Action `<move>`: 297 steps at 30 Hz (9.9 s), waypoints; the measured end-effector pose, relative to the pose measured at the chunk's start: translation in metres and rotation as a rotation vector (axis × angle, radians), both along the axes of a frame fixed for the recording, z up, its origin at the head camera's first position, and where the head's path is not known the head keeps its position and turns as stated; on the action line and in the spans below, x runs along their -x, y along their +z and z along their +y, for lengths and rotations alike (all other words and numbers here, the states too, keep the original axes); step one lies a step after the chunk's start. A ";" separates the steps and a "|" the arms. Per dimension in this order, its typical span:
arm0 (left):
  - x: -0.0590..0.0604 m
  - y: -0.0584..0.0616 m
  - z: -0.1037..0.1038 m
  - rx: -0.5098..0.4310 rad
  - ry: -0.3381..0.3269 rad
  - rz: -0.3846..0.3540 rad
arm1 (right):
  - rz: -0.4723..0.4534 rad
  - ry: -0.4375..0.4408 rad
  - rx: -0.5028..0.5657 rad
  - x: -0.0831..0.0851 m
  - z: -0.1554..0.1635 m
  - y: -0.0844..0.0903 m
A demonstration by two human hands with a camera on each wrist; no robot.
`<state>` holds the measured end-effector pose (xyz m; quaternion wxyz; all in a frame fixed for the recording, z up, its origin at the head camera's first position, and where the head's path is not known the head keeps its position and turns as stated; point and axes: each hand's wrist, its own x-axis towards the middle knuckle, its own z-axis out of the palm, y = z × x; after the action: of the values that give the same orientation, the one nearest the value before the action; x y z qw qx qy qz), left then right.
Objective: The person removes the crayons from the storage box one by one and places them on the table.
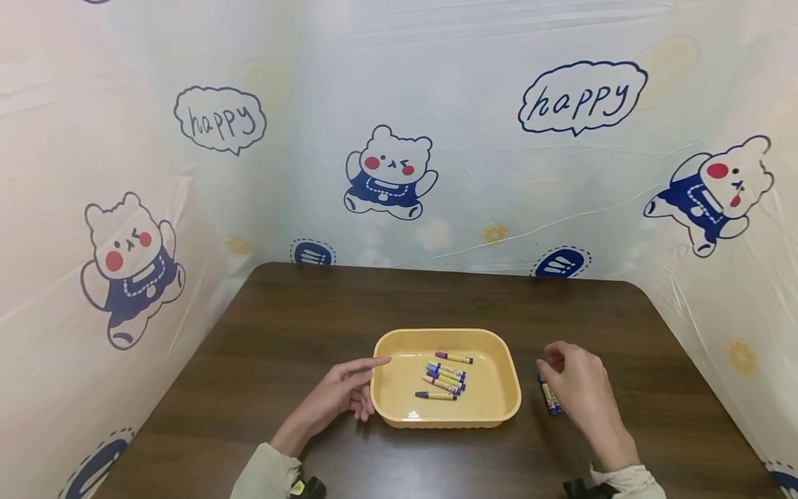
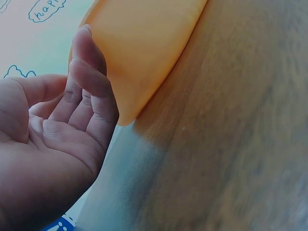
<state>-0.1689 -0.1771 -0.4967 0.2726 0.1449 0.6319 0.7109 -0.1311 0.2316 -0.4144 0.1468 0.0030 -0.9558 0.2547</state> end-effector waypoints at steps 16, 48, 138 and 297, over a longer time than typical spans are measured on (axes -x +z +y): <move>0.001 -0.002 -0.001 0.014 0.008 0.000 | 0.061 0.123 0.001 0.019 -0.048 0.025; 0.000 -0.001 0.000 -0.001 -0.001 0.008 | -0.099 0.256 0.007 0.062 -0.101 -0.047; 0.000 -0.004 0.000 -0.019 0.003 0.013 | -0.016 0.264 -0.050 0.026 -0.075 -0.009; 0.001 -0.004 0.001 -0.034 0.002 0.059 | -0.188 0.292 0.075 0.054 -0.096 -0.055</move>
<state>-0.1695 -0.1761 -0.5003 0.2506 0.1698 0.6275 0.7174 -0.1856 0.1354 -0.4693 0.0186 0.1123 -0.9445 0.3082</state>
